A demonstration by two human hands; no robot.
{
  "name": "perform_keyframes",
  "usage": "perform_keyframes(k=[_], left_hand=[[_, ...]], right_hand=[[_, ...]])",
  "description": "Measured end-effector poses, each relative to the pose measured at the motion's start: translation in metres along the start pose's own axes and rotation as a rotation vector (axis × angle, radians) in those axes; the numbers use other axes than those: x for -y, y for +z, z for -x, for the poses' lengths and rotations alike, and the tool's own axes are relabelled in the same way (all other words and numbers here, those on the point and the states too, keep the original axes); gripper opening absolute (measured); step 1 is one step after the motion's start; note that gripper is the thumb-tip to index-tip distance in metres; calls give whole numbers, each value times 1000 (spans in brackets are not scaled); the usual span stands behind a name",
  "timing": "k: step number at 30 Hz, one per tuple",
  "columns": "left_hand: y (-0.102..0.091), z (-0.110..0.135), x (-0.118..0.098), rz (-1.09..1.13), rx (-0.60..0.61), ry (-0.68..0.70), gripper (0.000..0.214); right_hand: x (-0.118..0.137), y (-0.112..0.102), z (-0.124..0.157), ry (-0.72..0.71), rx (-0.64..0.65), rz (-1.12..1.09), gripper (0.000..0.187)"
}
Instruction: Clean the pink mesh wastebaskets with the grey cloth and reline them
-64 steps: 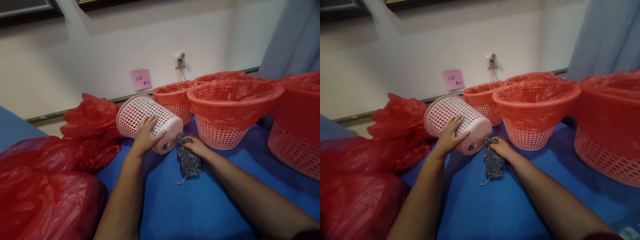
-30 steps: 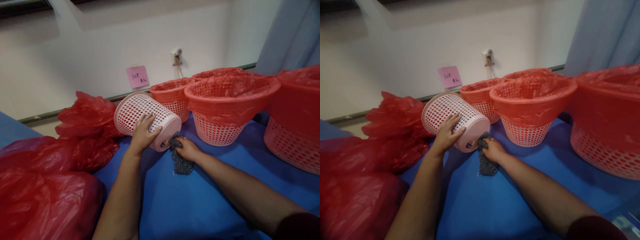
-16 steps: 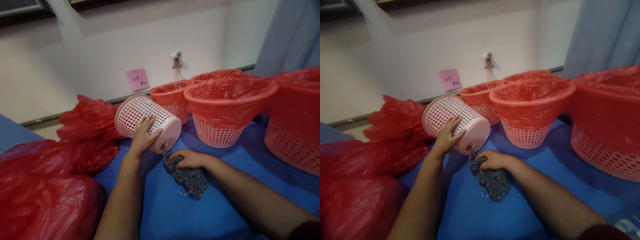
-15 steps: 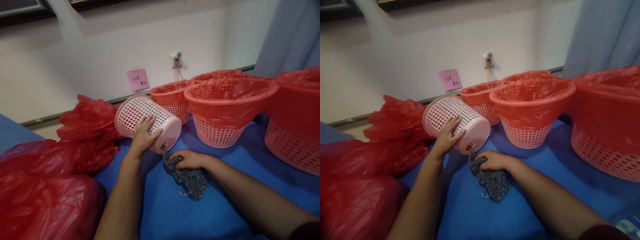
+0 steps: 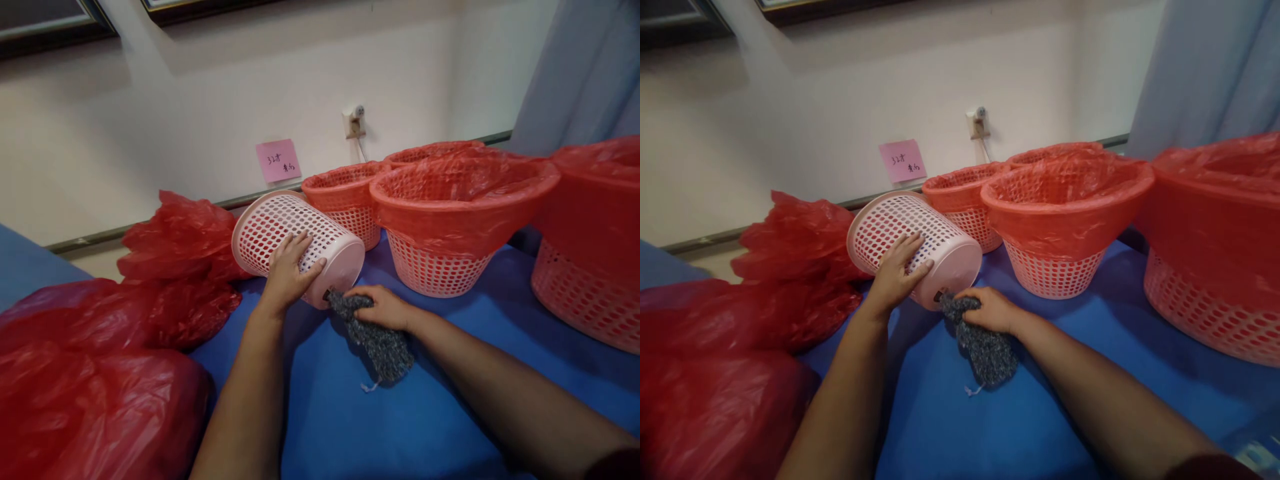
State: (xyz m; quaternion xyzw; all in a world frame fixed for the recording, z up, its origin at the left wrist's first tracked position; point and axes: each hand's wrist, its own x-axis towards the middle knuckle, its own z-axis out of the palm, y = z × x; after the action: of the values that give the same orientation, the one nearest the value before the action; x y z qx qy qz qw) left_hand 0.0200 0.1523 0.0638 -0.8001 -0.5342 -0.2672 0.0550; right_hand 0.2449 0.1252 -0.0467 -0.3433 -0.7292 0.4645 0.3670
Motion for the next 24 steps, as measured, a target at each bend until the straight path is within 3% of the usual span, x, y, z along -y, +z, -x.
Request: perform_keyframes(k=[4,6,9,13,17,20,22,24], left_hand=[[1,1,1,-6,-3,-4,62],[1,1,1,-9,-6,-6,61],[2,1,0,-8,-4,-12,62],[3,1,-2,-9,0,-16,64],[4,1,-1,-13,1,-20,63],[3,1,0,-11,0,-8,63],[3,1,1,-11,0,-4,63],[3,1,1,-11,1,-2,64]], right_hand=[[4,-8,-5,-194,-464,12,46],[2,-9,-9,-223,-596,85,47],[-7,-9,-18,-186,-695,168,53],[-25,-5,-28,-28,-689,226,63],[-38,0,-29,235,-456,224,62],[-43,3,-29,276,-342,180,49],[-42,1,-31,274,-380,159,46],[-39,-4,-34,239,-508,108,51]])
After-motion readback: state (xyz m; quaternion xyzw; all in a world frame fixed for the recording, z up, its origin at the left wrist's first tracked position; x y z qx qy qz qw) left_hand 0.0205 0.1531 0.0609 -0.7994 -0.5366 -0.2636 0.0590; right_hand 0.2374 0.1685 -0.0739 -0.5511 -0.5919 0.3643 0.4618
